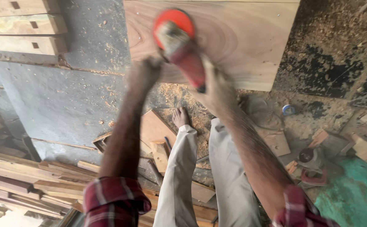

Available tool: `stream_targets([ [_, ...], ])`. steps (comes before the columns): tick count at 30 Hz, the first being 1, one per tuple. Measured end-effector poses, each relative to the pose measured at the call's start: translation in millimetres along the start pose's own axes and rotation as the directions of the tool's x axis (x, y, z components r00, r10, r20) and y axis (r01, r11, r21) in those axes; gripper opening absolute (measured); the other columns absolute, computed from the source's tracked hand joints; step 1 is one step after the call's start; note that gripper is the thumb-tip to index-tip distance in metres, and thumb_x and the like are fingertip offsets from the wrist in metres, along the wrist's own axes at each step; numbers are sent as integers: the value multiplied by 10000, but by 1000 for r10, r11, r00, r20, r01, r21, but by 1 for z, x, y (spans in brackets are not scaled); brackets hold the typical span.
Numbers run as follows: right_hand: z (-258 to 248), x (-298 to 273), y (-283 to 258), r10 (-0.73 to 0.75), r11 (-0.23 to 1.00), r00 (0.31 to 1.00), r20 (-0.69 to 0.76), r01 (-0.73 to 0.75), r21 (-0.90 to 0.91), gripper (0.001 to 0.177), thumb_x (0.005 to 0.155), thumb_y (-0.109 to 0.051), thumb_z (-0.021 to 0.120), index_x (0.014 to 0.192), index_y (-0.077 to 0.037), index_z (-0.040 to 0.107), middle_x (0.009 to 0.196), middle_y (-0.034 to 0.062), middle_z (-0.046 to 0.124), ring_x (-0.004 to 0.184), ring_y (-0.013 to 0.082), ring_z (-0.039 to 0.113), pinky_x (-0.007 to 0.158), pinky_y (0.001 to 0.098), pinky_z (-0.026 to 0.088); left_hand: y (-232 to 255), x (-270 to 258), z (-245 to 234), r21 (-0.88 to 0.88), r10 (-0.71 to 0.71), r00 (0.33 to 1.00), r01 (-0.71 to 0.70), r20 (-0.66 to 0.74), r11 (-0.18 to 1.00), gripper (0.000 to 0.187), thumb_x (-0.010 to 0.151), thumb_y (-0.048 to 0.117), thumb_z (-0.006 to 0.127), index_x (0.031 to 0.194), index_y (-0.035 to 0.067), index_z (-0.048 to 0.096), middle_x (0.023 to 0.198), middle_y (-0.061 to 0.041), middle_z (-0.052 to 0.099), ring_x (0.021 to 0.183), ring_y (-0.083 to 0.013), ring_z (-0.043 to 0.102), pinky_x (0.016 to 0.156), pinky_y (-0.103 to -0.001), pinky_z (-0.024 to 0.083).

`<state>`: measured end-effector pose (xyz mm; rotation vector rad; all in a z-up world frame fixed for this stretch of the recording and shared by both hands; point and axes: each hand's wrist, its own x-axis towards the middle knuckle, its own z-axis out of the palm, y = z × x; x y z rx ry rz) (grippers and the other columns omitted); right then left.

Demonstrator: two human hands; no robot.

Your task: The person sands a small wooden stool and then a square wooden board using a power sander.

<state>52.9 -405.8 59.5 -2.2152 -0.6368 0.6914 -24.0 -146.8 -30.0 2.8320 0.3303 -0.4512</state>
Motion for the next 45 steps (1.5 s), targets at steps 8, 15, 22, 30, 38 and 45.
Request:
stream_targets([
  [8,-65,-8,42,109,990,994,16,-107,-93,1004,792,-268,897,1556,-45,284,1321,297,607,1195,427,653,1000,533,539,78,38,16,-152,-260,956,279,132,948,404,957,444,666,885,64,781,668,-203,711,571,-328,701,551,-489,569],
  [15,-148,-83,89,503,858,857,-112,-510,-53,918,795,-293,851,1530,-63,350,1259,250,666,1150,401,674,996,510,528,255,83,-4,-268,-26,946,118,322,956,232,952,273,607,957,115,777,854,-177,765,767,-304,765,672,-461,595],
  [22,-119,-37,63,480,874,867,-136,-486,-14,905,781,-392,887,1463,-41,407,1233,257,662,1117,417,675,948,515,540,189,117,-34,-232,9,922,88,388,969,282,1042,297,600,941,119,794,856,-162,774,763,-271,765,738,-440,595],
  [30,-81,-27,57,424,904,864,-270,-420,76,913,771,-293,900,1476,7,402,1272,294,619,1172,425,635,959,532,525,163,136,-33,-152,56,875,20,480,988,202,970,292,620,993,126,734,842,-146,761,669,-266,745,626,-442,590],
  [38,-107,-63,59,735,678,632,-248,-675,291,875,814,-313,835,1500,-61,354,1314,248,625,1200,398,655,1013,517,513,243,152,5,-144,335,805,-305,489,941,212,1037,221,539,1027,75,693,801,-142,745,606,-216,767,522,-388,618],
  [45,-129,33,73,577,816,733,-360,-535,218,941,818,-384,851,1532,-58,332,1265,257,655,1126,438,677,950,530,536,204,246,-42,-87,322,946,-318,43,944,432,967,451,611,1143,59,660,1021,-188,729,961,-370,690,846,-553,515],
])
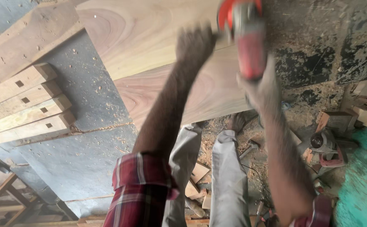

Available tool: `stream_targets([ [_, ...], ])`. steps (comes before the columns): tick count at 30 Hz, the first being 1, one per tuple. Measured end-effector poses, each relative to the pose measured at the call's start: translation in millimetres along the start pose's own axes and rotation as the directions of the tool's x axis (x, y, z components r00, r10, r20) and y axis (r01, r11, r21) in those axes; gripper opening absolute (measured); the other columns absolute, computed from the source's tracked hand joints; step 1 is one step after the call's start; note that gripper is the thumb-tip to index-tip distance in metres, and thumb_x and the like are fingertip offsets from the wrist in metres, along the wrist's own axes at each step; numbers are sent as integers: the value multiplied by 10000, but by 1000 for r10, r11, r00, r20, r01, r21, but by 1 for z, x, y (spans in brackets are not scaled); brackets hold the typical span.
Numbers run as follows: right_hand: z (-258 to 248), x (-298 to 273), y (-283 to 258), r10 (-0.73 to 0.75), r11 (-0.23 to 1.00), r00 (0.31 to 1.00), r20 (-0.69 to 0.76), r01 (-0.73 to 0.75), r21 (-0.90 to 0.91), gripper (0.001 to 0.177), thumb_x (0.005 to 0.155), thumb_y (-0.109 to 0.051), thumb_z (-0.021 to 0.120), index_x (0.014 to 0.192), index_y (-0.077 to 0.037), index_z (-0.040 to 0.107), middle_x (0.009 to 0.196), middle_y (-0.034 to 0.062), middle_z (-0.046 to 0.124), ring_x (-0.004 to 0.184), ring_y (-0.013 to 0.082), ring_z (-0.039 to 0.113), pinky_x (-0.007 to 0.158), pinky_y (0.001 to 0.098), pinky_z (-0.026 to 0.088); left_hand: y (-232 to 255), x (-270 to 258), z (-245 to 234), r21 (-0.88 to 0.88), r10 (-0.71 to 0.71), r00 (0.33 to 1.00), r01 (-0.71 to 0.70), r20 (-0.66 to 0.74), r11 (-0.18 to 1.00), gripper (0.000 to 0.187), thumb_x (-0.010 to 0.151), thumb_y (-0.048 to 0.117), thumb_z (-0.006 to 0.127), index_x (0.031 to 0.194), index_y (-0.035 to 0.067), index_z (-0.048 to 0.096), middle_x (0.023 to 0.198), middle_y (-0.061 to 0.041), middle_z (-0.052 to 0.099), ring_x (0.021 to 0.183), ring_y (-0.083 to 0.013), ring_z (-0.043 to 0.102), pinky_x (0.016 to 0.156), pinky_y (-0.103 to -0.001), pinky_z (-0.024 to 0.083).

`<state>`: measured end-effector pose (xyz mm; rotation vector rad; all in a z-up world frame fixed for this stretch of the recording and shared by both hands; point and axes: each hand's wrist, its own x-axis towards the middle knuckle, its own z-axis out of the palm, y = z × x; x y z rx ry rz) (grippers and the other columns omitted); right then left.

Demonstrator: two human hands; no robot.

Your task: The person sands a small wooden stool and then a square wooden board using a power sander.

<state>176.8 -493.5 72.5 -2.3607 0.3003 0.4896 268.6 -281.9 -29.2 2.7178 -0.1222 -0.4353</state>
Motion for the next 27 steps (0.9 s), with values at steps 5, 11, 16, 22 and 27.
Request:
stream_targets([
  [5,-4,84,-14,-71,997,997,18,72,-23,820,844,-351,812,1481,-82,372,1234,200,684,1057,355,729,884,474,587,-60,-45,-19,-346,-186,923,62,-338,936,695,1012,541,650,1500,95,436,1471,-122,541,1395,-317,513,1189,-519,411],
  [11,0,7,13,-20,999,997,-78,16,-48,817,886,-313,870,1498,-39,403,1262,257,669,1120,420,666,892,525,536,-69,-125,20,-36,-156,968,152,-197,988,860,1060,633,495,1668,105,192,1741,-158,119,1629,-313,82,1310,-588,37],
  [16,7,-122,43,315,949,949,-7,-315,32,887,804,-370,829,1497,-47,378,1263,245,682,1113,383,691,924,495,529,-80,-84,6,191,-216,975,204,43,960,895,1044,738,350,1690,163,116,1757,-132,51,1635,-301,39,1298,-593,-35],
  [22,15,-126,47,304,950,951,-53,-299,90,906,789,-368,845,1505,-46,392,1265,258,672,1133,401,680,932,496,528,-78,-65,1,194,-239,967,252,-88,948,839,1068,712,376,1688,197,145,1754,-119,55,1633,-314,30,1322,-583,-15],
  [27,-1,3,14,181,961,982,46,-186,202,834,799,-336,819,1471,-47,417,1270,190,684,1110,321,709,954,465,562,-86,-61,19,108,-281,924,317,-258,942,828,1087,654,410,1694,147,168,1761,-139,75,1644,-335,39,1329,-593,4],
])
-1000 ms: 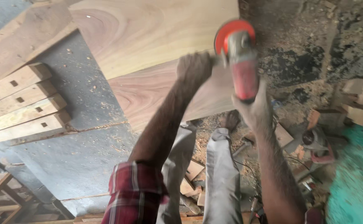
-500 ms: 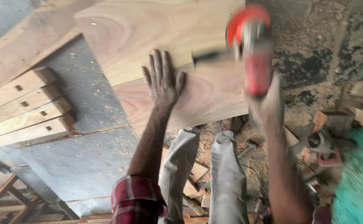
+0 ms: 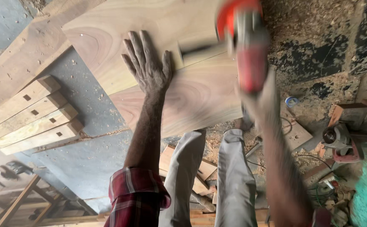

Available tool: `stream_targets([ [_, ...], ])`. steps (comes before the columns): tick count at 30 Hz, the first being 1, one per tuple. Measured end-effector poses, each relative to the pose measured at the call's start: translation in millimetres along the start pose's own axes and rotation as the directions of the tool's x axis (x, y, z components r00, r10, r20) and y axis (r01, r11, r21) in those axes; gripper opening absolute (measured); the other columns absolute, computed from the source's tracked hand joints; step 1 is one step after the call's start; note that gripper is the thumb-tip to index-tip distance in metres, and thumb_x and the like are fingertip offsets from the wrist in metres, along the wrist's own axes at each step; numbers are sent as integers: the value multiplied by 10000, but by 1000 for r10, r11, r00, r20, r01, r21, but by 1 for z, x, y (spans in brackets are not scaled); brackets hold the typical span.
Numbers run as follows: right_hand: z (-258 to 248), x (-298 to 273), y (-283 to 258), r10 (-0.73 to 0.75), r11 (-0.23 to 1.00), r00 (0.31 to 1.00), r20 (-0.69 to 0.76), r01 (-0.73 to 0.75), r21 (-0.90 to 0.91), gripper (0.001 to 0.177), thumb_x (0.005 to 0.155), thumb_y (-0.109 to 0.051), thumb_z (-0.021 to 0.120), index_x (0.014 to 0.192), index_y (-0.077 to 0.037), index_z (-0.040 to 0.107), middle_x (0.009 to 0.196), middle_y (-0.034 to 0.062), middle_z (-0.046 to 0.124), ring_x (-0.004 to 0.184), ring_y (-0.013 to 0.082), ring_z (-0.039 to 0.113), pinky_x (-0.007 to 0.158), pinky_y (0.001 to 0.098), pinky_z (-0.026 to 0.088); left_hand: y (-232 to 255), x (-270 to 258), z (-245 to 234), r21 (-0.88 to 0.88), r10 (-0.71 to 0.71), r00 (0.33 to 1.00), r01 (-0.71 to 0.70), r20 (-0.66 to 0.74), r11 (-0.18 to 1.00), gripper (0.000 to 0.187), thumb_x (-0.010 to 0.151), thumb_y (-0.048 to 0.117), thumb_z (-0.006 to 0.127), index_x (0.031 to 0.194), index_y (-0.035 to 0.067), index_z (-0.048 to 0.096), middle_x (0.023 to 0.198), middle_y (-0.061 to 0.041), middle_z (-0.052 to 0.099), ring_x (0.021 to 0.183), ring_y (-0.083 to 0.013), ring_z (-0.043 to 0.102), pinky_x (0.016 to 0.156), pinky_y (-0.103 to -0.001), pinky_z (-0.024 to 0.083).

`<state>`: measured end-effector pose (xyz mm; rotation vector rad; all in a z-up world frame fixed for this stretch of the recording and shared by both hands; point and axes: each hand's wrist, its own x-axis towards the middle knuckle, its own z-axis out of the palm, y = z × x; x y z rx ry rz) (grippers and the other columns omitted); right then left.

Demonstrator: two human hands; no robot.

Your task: The person sands a small wooden stool and then a square wooden board using a power sander.

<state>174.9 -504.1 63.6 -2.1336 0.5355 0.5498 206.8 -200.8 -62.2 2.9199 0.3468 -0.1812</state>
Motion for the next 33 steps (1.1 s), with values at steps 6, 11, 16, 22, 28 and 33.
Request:
stream_targets([
  [6,-44,111,-69,-101,956,972,211,37,291,919,785,-431,778,1543,-58,416,1322,208,612,1169,292,693,949,502,597,0,-5,-6,-31,-19,1000,20,15,999,802,1094,612,427,1699,137,200,1769,-140,104,1652,-332,51,1338,-584,12],
  [11,-47,89,-2,-32,924,958,286,-81,373,944,761,-490,812,1511,-27,473,1319,138,625,1181,246,652,988,410,582,-1,2,1,39,-19,1000,19,-9,999,823,1067,640,413,1680,130,209,1746,-144,120,1629,-323,61,1319,-584,4],
  [16,-45,-50,108,148,822,903,404,-339,457,850,836,-465,823,1417,60,491,986,203,483,787,306,528,678,483,545,-3,-5,6,28,-38,999,38,1,999,816,1084,659,342,1697,135,222,1765,-131,118,1647,-321,70,1342,-571,39],
  [22,-71,-149,172,380,737,829,409,-539,408,836,726,-386,778,1410,-39,446,1005,87,649,849,199,684,738,390,604,-1,-3,9,68,2,999,0,-37,998,780,1110,621,325,1705,130,207,1773,-135,115,1658,-323,65,1351,-557,7],
  [28,-76,-87,146,222,764,850,477,-456,457,774,751,-420,774,1354,4,539,1001,102,659,848,172,650,724,360,568,10,-3,-6,24,-12,1000,12,-27,1000,770,1098,590,344,1699,122,227,1770,-144,137,1658,-338,81,1345,-564,24],
  [33,-72,52,67,169,805,849,501,-412,427,854,703,-468,788,1409,-69,522,1023,80,641,844,144,661,691,335,590,17,-6,-8,-5,29,998,-29,-47,1000,788,1111,587,385,1698,86,223,1768,-175,139,1657,-355,80,1339,-577,30],
])
